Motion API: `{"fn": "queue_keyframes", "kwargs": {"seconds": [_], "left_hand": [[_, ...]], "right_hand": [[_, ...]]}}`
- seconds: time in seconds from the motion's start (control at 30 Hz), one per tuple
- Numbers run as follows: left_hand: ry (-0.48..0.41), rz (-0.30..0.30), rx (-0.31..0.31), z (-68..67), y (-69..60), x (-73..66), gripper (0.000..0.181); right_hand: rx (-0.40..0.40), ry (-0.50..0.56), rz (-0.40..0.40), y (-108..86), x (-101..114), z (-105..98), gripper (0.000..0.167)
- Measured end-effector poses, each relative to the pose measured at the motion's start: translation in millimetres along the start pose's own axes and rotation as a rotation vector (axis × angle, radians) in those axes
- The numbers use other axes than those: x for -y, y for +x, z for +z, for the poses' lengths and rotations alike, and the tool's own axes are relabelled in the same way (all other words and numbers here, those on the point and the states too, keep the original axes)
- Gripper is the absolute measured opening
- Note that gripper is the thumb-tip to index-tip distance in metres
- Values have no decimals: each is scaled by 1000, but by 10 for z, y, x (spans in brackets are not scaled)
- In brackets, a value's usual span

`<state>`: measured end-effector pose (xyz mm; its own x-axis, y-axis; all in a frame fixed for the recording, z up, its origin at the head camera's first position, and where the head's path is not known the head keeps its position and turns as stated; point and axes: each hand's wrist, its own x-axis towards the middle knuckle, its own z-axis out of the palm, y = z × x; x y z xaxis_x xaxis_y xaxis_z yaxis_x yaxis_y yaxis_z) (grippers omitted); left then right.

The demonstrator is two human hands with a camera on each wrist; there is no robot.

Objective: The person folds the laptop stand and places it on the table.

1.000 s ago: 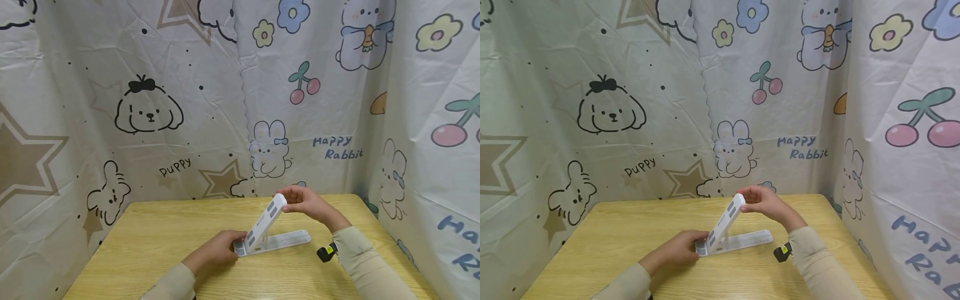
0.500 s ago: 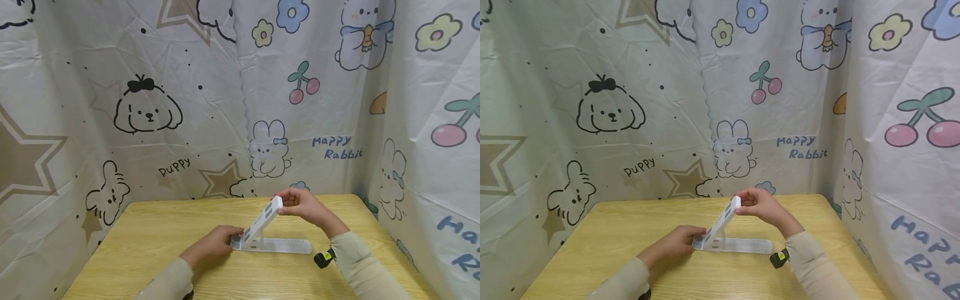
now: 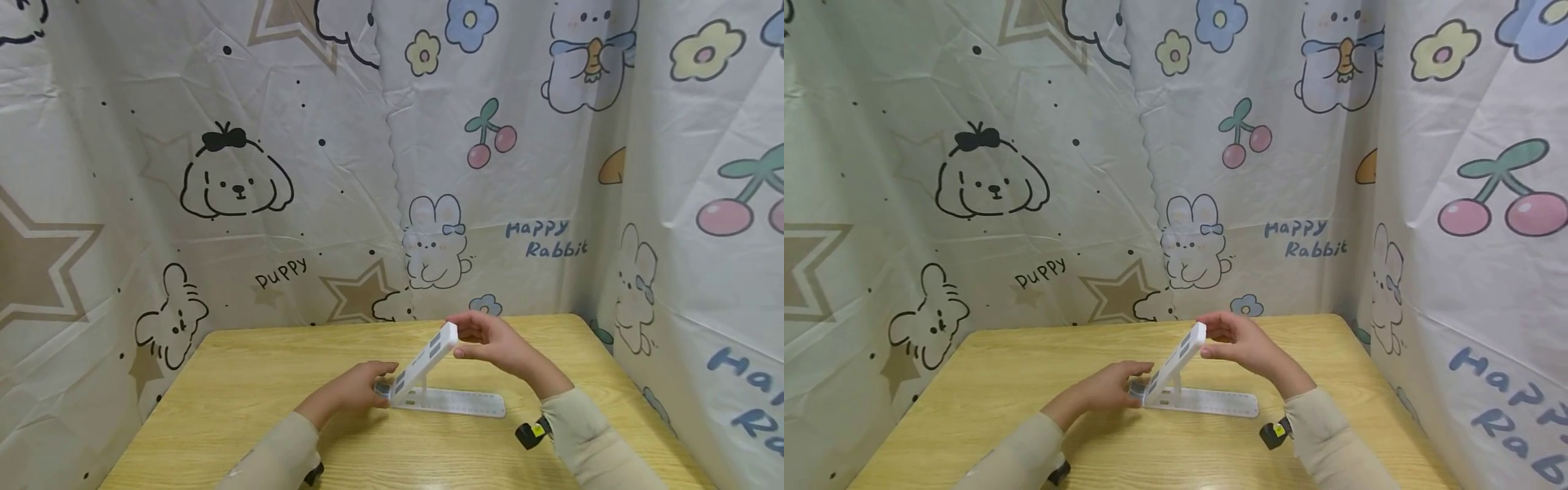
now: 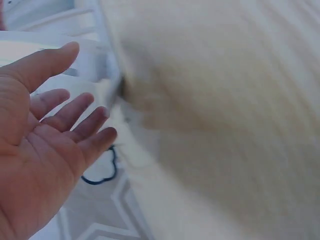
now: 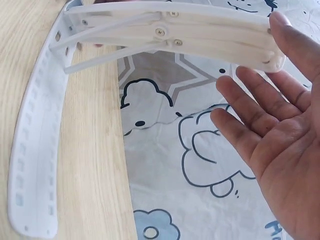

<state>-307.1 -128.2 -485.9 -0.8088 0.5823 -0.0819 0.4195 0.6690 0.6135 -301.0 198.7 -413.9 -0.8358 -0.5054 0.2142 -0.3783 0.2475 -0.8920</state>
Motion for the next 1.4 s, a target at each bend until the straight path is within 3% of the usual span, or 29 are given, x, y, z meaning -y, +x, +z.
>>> {"fn": "queue_keyframes", "kwargs": {"seconds": [0.27, 0.4, 0.77, 1.1, 1.27, 1.4], "left_hand": [[-19, 94, -130, -151, 12, -364, 72], [-18, 112, -181, -195, 24, -585, 70], [12, 184, -279, -215, 123, -1110, 73], [-13, 213, -324, -133, 204, -1291, 68], [-5, 216, -334, -102, 243, -1310, 65], [-67, 181, -341, -85, 279, -1322, 62]], "right_hand": [[-38, -145, -46, -132, -123, -62, 60], [-30, -187, -49, -236, -271, -124, 59], [44, -218, 46, -507, -738, -233, 51], [152, -141, 107, -640, -1139, -274, 57], [171, -158, 123, -685, -1214, -288, 59], [191, -156, 135, -701, -1213, -302, 59]]}}
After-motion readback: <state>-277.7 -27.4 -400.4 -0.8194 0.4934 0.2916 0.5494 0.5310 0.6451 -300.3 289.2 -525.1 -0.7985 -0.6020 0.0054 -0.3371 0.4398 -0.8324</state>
